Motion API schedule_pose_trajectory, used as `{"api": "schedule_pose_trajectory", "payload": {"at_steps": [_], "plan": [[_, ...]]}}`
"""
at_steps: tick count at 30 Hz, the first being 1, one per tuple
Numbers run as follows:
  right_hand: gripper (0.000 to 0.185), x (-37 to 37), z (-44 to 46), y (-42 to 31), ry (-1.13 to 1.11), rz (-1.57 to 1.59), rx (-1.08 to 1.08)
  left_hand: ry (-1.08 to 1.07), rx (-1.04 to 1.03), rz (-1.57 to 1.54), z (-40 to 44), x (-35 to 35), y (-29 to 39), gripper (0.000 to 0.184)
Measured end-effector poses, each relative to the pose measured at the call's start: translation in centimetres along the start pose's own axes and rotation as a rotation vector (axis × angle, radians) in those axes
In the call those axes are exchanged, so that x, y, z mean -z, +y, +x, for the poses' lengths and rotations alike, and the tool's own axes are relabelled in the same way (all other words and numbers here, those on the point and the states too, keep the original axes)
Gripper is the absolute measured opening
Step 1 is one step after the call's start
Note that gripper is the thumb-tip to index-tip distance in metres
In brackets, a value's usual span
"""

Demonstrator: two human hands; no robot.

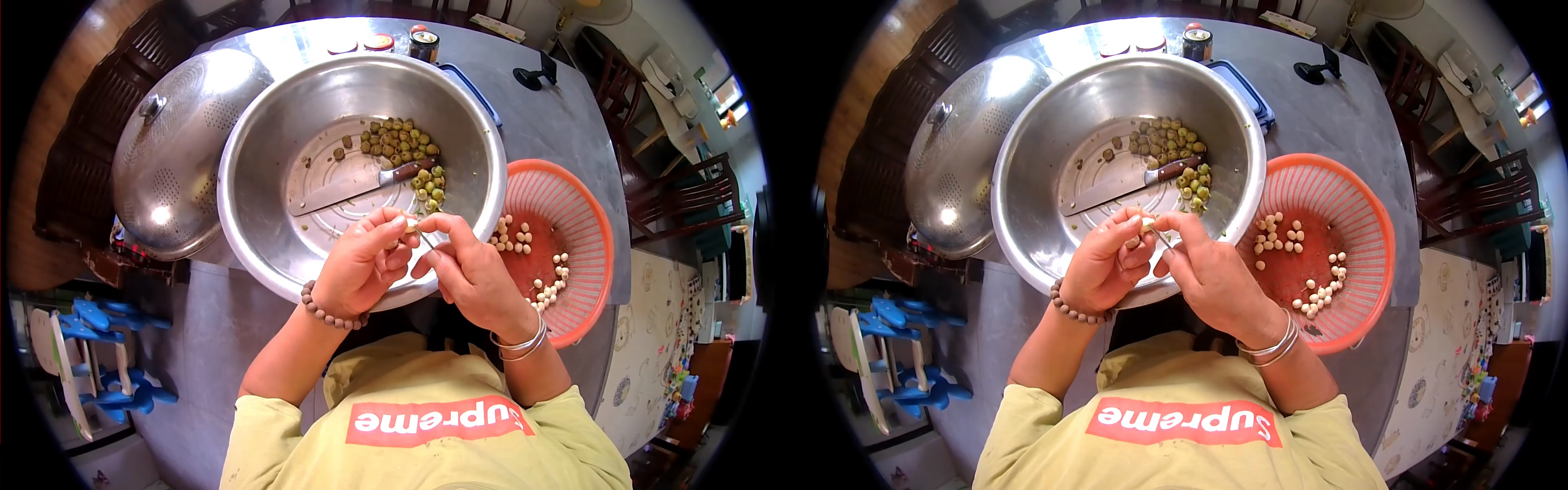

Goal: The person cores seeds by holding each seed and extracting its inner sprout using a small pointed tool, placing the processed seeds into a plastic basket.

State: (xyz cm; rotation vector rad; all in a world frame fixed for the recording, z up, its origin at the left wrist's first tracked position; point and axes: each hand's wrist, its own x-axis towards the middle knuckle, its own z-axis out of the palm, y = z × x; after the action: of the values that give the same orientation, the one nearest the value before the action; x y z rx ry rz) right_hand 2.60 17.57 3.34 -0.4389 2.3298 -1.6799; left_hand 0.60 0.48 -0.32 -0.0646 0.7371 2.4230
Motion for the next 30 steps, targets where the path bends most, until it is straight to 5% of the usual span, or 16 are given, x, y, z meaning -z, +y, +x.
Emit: {"api": "schedule_pose_trajectory", "payload": {"at_steps": [17,30], "plan": [[0.03,-0.3,-0.3,0.0,-0.037,-0.079,0.011,0.191,-0.242,0.199,-0.6,-1.3,-0.9,0.011],[0.033,-0.3,-1.2,-0.2,-0.048,-0.025,0.09,0.11,-0.422,0.458,-1.3,-1.4,-1.5,0.011]]}}
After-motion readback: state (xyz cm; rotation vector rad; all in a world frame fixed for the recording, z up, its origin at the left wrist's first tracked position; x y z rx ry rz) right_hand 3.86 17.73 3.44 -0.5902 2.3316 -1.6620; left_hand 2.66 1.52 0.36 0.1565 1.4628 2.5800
